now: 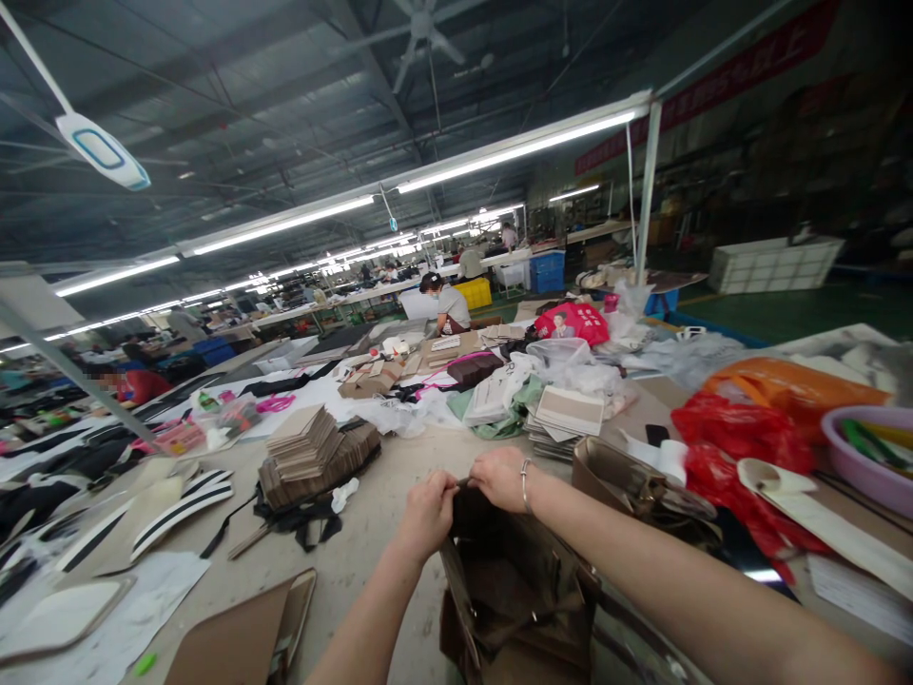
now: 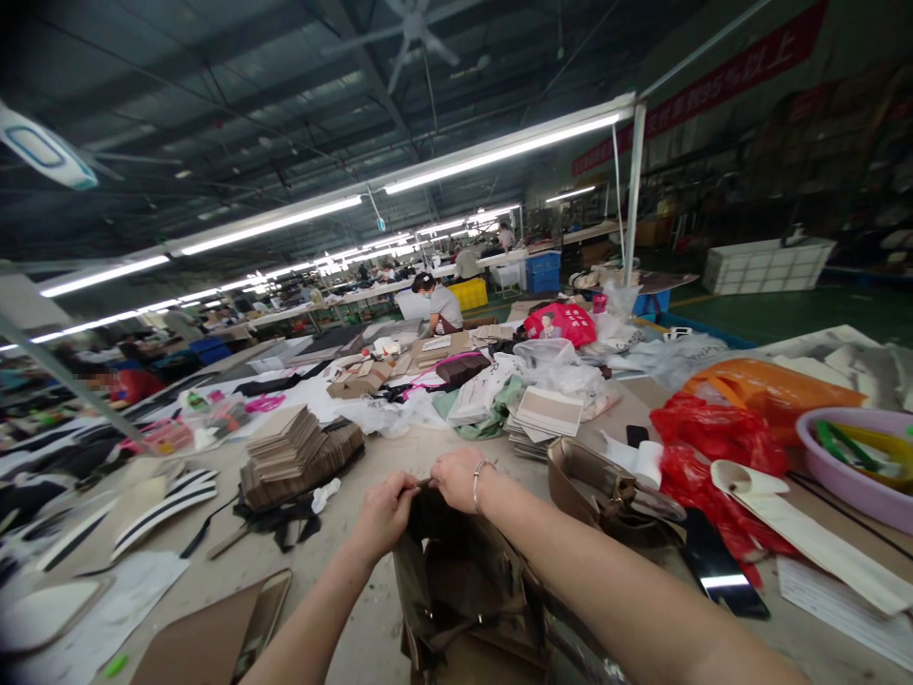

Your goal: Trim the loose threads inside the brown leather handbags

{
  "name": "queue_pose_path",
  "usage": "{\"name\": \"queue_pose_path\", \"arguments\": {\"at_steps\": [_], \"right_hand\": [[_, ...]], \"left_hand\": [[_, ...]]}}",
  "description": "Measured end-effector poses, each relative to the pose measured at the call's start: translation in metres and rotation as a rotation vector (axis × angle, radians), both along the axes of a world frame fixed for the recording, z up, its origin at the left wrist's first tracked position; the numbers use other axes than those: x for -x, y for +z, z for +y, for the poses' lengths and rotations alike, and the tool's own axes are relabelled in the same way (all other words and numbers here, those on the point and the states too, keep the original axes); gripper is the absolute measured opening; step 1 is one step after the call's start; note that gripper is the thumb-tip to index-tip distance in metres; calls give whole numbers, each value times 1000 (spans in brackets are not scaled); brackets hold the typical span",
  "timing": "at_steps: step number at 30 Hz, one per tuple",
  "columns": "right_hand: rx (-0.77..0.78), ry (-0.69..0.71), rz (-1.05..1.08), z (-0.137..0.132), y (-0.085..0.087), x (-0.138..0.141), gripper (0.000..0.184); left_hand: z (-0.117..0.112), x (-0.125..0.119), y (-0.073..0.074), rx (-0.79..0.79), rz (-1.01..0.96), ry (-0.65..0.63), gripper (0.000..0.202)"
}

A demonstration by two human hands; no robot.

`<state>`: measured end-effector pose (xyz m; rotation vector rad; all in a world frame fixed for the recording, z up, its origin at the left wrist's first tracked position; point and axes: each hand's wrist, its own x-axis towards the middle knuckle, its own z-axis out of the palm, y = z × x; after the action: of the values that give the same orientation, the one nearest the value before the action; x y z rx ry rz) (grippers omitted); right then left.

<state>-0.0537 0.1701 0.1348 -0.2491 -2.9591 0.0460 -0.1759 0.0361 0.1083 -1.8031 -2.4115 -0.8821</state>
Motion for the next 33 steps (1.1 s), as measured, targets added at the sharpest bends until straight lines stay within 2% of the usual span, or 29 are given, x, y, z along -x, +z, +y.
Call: {"name": "queue_pose_path", "arguments": {"at_steps": [11,14,17,21,24,33], "right_hand": [[12,-1,-31,1,-1,2,34],[16,-4,-33,1,-1,3,34],[18,-2,-36,1,-2,5,33],[11,15,-34,1,-3,6,34],[-1,30,-22,2,-4,5,33],[15,45,-5,5,-4,-1,39]], "left_hand": [[5,2,3,-58,-162,25,7],[5,5,4,-32,-191,-3,21],[5,8,6,41,-111,-34,29],[9,8,7,105,25,-40,16],[12,5,4,109,74,-10,19],[10,4,-5,76,39,-17,22]]}}
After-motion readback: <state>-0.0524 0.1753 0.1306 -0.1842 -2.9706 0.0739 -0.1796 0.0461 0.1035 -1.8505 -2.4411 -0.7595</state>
